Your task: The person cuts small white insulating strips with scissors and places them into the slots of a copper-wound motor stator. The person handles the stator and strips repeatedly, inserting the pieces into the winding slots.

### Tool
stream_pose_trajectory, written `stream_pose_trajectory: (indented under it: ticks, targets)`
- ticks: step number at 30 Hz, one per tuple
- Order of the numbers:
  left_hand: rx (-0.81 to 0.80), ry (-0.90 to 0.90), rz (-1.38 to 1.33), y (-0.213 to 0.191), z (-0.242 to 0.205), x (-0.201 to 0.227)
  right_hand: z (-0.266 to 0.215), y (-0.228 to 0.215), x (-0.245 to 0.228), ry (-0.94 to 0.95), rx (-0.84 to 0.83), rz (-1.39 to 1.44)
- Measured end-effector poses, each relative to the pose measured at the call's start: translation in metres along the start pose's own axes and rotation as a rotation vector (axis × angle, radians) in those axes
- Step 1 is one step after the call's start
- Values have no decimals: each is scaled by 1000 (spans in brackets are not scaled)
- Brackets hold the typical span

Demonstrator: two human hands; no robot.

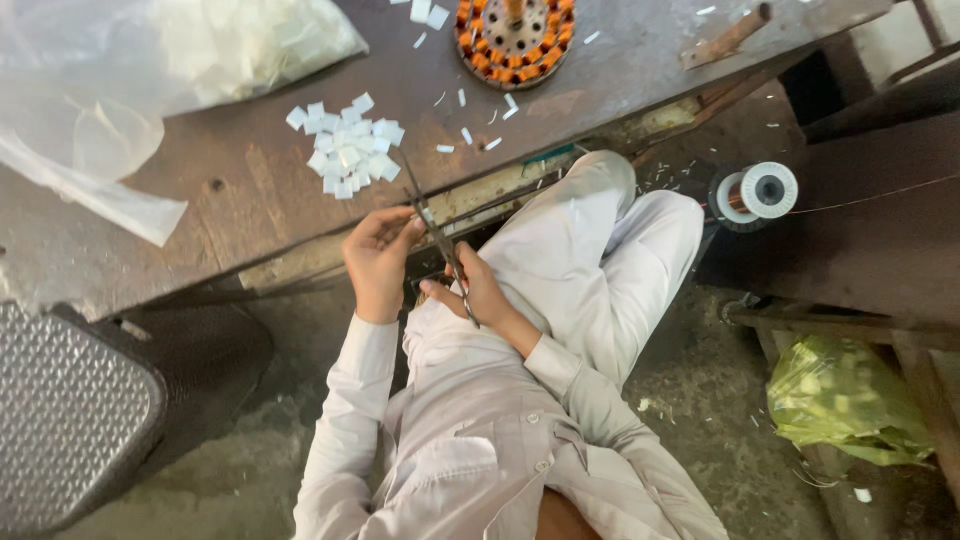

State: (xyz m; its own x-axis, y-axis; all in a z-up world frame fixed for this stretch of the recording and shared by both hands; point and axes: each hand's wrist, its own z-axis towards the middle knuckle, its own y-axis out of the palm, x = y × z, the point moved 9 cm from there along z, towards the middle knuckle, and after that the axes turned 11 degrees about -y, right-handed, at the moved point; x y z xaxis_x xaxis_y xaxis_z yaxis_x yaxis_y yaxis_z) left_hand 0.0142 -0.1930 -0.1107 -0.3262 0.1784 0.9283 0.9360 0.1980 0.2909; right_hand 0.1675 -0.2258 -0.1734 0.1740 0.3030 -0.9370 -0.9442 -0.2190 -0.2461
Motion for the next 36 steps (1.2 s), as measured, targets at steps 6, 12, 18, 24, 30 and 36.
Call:
stream_pose_trajectory:
  ticks: [6, 12, 18, 24, 30, 36]
  targets:
    - [-20, 27, -15, 2, -1, -8, 1, -1, 0, -113, 16, 31]
    - [-9, 50, 6, 8, -5, 0, 2, -4, -1, -80, 3, 25]
    - [15, 35, 22, 6, -3, -4, 7, -5, -7, -89, -19, 24]
    - [31, 13, 33, 5, -1, -7, 8, -7, -11, -108, -25, -9]
    - [5, -4, 44, 7, 0, -4, -2, -10, 3, -39, 39, 62]
    - [5, 2, 54, 8, 1, -2, -2, -12, 7, 26, 43, 24]
